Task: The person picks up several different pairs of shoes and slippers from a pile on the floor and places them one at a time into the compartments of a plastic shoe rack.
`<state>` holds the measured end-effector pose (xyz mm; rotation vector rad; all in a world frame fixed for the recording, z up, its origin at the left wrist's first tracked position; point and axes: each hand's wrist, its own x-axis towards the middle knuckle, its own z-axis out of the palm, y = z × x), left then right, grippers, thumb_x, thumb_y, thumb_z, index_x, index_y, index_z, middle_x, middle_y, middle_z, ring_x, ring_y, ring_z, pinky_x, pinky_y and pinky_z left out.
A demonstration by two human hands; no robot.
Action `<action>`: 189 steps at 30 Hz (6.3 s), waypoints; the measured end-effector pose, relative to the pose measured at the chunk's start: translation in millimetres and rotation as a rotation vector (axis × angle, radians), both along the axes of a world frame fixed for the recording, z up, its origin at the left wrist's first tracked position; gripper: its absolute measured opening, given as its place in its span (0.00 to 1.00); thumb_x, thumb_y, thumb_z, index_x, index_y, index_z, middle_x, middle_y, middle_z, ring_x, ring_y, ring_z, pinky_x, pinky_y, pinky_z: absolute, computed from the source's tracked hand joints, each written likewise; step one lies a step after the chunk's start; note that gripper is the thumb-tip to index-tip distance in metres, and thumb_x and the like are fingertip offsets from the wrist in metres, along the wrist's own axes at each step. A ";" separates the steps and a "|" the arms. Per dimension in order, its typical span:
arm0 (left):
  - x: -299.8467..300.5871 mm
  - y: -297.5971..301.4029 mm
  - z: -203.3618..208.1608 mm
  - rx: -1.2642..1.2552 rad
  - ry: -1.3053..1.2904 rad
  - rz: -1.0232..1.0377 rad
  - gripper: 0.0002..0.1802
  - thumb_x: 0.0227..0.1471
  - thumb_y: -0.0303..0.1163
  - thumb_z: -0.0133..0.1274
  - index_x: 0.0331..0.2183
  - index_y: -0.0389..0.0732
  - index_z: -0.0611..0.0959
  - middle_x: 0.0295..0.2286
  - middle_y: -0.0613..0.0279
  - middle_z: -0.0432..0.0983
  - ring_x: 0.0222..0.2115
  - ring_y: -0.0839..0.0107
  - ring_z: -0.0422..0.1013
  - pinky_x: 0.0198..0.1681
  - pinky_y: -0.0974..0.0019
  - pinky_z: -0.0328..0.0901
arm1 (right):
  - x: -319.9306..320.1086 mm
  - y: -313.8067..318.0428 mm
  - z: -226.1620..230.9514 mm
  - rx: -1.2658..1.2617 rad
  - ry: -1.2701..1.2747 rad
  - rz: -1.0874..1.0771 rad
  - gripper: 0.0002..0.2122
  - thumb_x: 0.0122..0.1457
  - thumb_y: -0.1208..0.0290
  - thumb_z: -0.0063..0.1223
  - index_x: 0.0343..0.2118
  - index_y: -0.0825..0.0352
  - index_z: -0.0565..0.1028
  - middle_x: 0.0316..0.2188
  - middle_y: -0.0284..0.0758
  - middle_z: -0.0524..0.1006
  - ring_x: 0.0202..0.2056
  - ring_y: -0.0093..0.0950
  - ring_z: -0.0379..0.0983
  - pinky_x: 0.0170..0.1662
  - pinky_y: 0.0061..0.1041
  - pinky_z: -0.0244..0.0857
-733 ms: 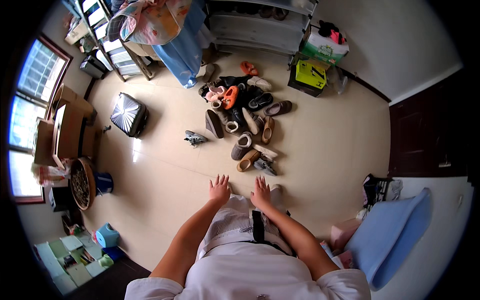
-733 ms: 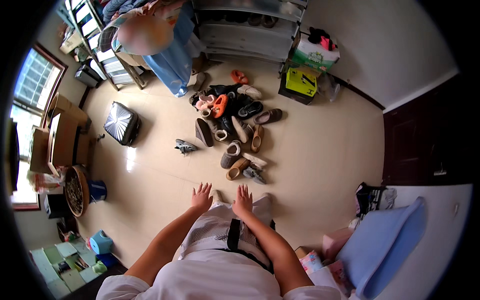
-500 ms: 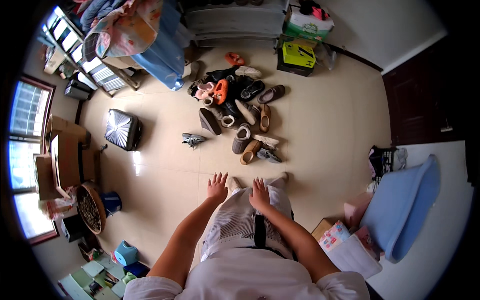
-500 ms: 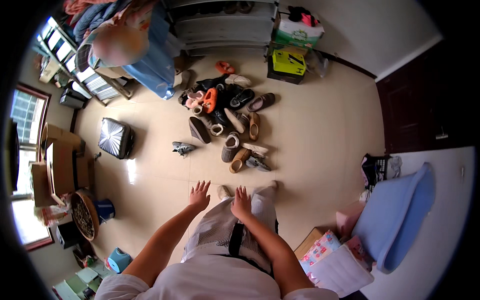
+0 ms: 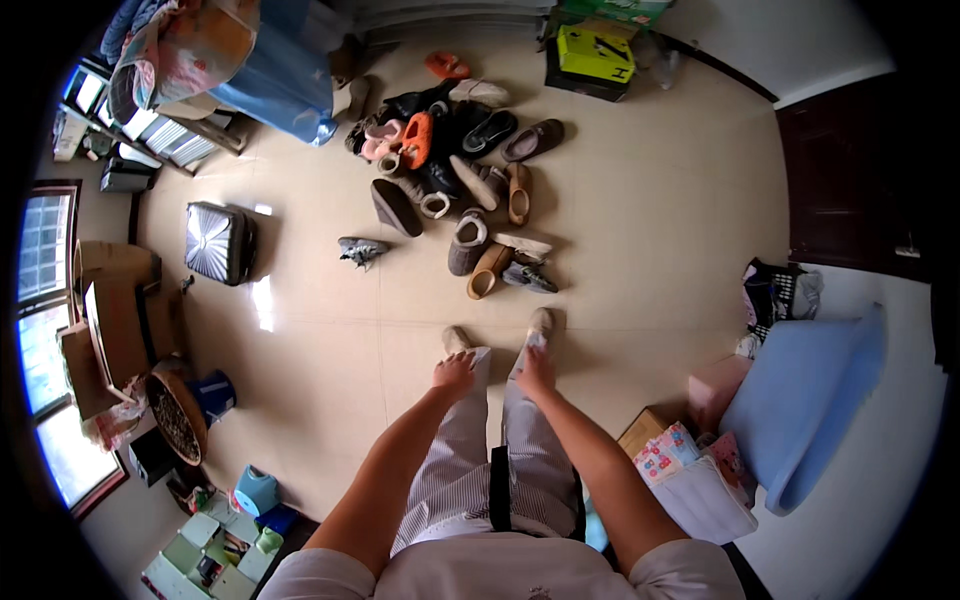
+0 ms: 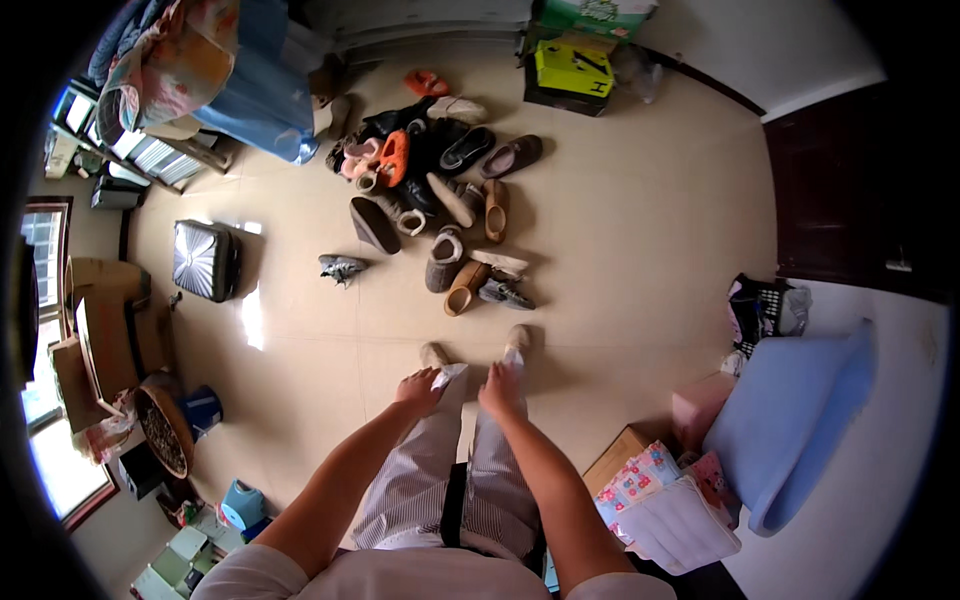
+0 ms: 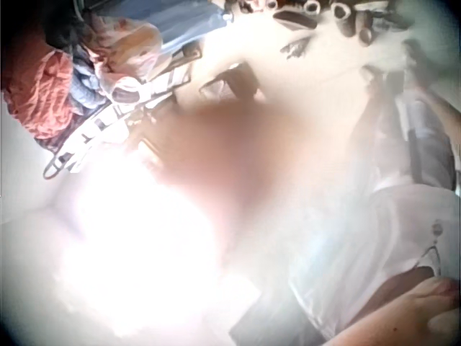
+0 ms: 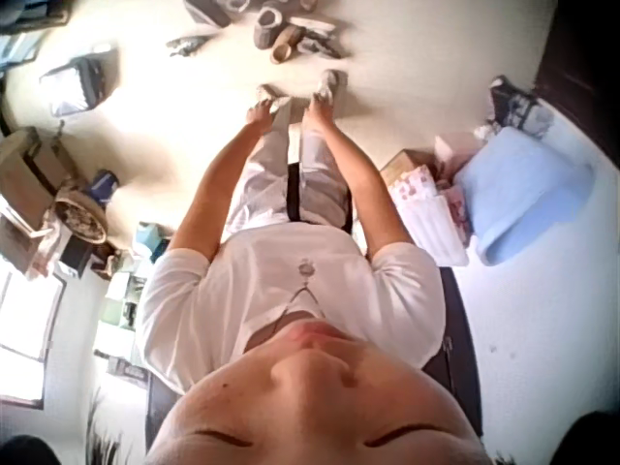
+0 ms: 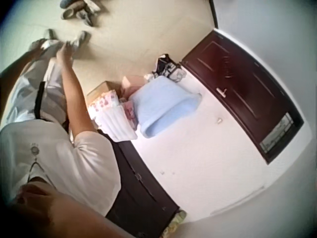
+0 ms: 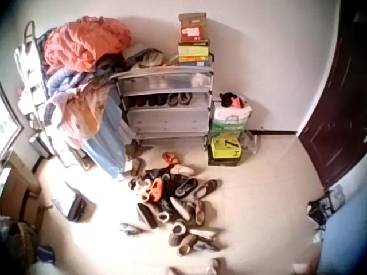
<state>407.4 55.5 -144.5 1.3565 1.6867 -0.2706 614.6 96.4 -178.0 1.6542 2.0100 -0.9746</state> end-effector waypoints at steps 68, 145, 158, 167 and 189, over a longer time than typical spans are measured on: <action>4.4 33.9 -41.0 -0.026 -0.060 -0.059 0.19 0.41 0.49 0.54 0.34 0.47 0.80 0.31 0.59 0.78 0.34 0.60 0.74 0.35 0.59 0.68 | -33.4 70.2 -45.6 -0.029 0.274 0.443 0.04 0.45 0.68 0.50 0.22 0.58 0.77 0.23 0.36 0.78 0.27 0.35 0.75 0.30 0.34 0.66; 106.3 222.1 224.9 0.649 0.052 -0.290 0.19 0.48 0.47 0.47 0.22 0.41 0.80 0.21 0.53 0.76 0.27 0.57 0.74 0.32 0.56 0.67 | -9.9 153.0 186.3 0.775 0.699 -0.806 0.36 0.46 0.61 0.60 0.56 0.70 0.56 0.49 0.49 0.67 0.50 0.45 0.64 0.50 0.35 0.60; 127.3 250.2 215.5 0.493 0.116 -0.511 0.10 0.47 0.38 0.49 0.24 0.44 0.80 0.24 0.56 0.78 0.29 0.61 0.76 0.33 0.58 0.67 | 2.2 168.0 176.5 0.631 0.651 -0.912 0.36 0.47 0.61 0.59 0.56 0.69 0.55 0.48 0.49 0.67 0.48 0.46 0.66 0.48 0.37 0.62; 218.8 282.9 233.2 0.423 0.200 -0.508 0.08 0.46 0.32 0.48 0.26 0.44 0.82 0.24 0.58 0.79 0.28 0.62 0.76 0.31 0.59 0.67 | 83.9 201.7 177.0 0.579 0.608 -0.954 0.37 0.48 0.57 0.55 0.59 0.63 0.51 0.45 0.50 0.71 0.40 0.49 0.70 0.39 0.42 0.65; 399.2 319.6 218.0 0.607 0.263 -0.462 0.05 0.46 0.33 0.49 0.27 0.44 0.77 0.22 0.59 0.78 0.26 0.62 0.76 0.32 0.60 0.67 | 266.1 256.1 173.8 0.419 0.526 -1.015 0.36 0.48 0.57 0.53 0.59 0.60 0.51 0.39 0.46 0.75 0.34 0.51 0.72 0.36 0.46 0.66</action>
